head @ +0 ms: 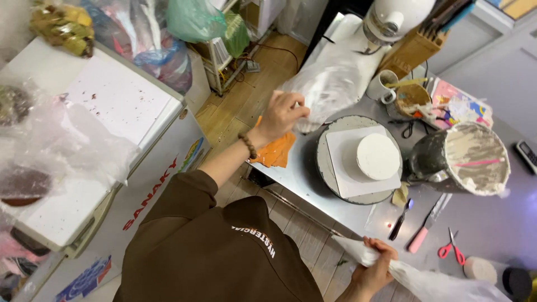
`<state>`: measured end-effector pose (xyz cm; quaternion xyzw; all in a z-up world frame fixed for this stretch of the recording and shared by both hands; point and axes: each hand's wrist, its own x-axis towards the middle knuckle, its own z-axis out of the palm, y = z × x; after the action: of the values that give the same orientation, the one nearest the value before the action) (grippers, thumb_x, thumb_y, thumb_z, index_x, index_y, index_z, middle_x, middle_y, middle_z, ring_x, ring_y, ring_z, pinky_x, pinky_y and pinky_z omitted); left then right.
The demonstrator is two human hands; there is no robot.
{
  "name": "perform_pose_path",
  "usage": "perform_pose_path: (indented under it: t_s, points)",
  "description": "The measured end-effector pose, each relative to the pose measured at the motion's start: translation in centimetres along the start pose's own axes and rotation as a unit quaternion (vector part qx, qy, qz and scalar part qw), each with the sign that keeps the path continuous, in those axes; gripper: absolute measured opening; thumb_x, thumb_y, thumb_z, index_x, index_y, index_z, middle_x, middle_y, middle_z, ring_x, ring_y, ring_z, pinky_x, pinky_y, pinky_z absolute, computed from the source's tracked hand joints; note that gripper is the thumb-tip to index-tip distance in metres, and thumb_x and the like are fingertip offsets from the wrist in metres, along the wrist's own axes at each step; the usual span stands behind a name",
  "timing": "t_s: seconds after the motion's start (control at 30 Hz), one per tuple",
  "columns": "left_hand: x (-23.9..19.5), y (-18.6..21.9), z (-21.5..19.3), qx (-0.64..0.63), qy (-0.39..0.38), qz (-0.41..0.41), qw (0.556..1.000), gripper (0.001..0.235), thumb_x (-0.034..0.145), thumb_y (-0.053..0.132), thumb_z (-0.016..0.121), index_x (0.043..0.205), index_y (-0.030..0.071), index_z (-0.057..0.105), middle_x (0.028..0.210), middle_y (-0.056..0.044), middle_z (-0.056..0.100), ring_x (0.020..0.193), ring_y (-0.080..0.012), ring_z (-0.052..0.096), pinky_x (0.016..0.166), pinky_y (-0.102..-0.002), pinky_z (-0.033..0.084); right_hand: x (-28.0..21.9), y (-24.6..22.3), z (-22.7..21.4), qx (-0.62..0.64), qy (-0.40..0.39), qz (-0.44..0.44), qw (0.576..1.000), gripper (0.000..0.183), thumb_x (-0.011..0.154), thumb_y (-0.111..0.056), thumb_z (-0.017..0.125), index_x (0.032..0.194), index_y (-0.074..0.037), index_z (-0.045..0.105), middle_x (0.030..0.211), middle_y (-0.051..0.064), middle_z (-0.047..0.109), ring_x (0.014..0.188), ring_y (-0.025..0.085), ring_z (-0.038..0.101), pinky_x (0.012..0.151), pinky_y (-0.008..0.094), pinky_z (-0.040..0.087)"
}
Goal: The recorder is preparing piping bags by filling them with icing or cream retrieved from a freezer and then cleaning the exterior of the bags with a towel.
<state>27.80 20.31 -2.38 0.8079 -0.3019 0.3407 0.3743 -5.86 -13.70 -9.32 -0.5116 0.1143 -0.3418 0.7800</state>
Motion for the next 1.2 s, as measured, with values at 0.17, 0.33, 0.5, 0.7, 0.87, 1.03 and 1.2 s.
perform_pose_path:
  t_s: [0.17,0.33,0.5,0.7,0.87,1.03,1.2]
  points:
    - [4.8,6.4,-9.6,0.028,0.128,0.085,0.988,0.014,0.086,0.011,0.074,0.092,0.019,0.066,0.114,0.003,0.060,0.099,-0.0180,0.058,0.095,-0.036,0.037,3.4,0.9,4.3,-0.115,-0.109,0.069,0.985,0.029,0.110,-0.028,0.059,0.105,0.001,0.062,0.104,0.015,0.067,0.094,0.026,0.066,0.099,0.048,0.054]
    - [0.8,7.9,-7.9,-0.080,0.101,0.047,0.991,0.018,0.088,0.001,0.071,0.093,0.016,0.063,0.123,0.000,0.059,0.097,-0.0167,0.057,0.094,-0.034,0.041,5.8,0.9,8.5,-0.001,-0.191,0.137,0.972,0.072,0.101,-0.065,0.051,0.123,0.003,0.065,0.104,0.013,0.065,0.090,0.021,0.062,0.097,0.045,0.053]
    - [-3.9,11.1,-7.4,-0.148,0.044,0.011,0.988,0.018,0.089,-0.002,0.070,0.093,0.013,0.061,0.128,-0.004,0.059,0.097,-0.0196,0.057,0.089,-0.032,0.050,6.3,-0.1,7.7,0.002,-0.373,0.172,0.912,0.111,0.080,-0.092,0.048,0.127,0.007,0.068,0.105,0.014,0.069,0.083,0.019,0.062,0.089,0.038,0.052]
    - [-10.3,17.9,-6.9,-0.173,-0.068,0.073,0.980,0.013,0.089,0.001,0.070,0.098,0.009,0.064,0.131,-0.007,0.059,0.105,-0.0242,0.063,0.090,-0.037,0.053,6.4,-1.4,4.9,-0.150,-0.250,0.130,0.948,0.059,0.094,-0.044,0.072,0.129,0.002,0.059,0.117,0.007,0.066,0.103,0.017,0.065,0.092,0.034,0.051]
    - [-17.5,17.9,-2.2,-0.222,-0.125,-0.033,0.966,0.015,0.093,0.003,0.070,0.106,0.007,0.063,0.127,-0.006,0.061,0.103,-0.0214,0.066,0.093,-0.039,0.055,4.1,-4.8,4.9,-0.170,-0.157,0.124,0.965,0.022,0.100,-0.003,0.066,0.119,0.005,0.061,0.099,0.007,0.071,0.088,0.017,0.068,0.081,0.029,0.056]
    - [-17.8,21.9,-3.5,-0.145,-0.145,-0.042,0.978,0.013,0.087,0.007,0.073,0.096,0.010,0.064,0.121,-0.006,0.062,0.106,-0.0225,0.061,0.095,-0.042,0.049,3.6,-2.3,-3.8,-0.371,-0.082,-0.038,0.924,0.015,0.108,-0.002,0.069,0.102,0.010,0.063,0.094,0.012,0.066,0.081,0.019,0.058,0.076,0.031,0.048]
    - [-16.5,27.7,-4.1,-0.108,-0.129,0.055,0.984,0.014,0.087,0.013,0.075,0.092,0.011,0.062,0.131,-0.007,0.058,0.122,-0.0263,0.055,0.104,-0.043,0.043,2.2,-8.3,-3.4,-0.120,0.069,-0.081,0.987,0.016,0.106,-0.001,0.060,0.120,0.006,0.063,0.113,0.008,0.067,0.092,0.013,0.061,0.086,0.030,0.053]
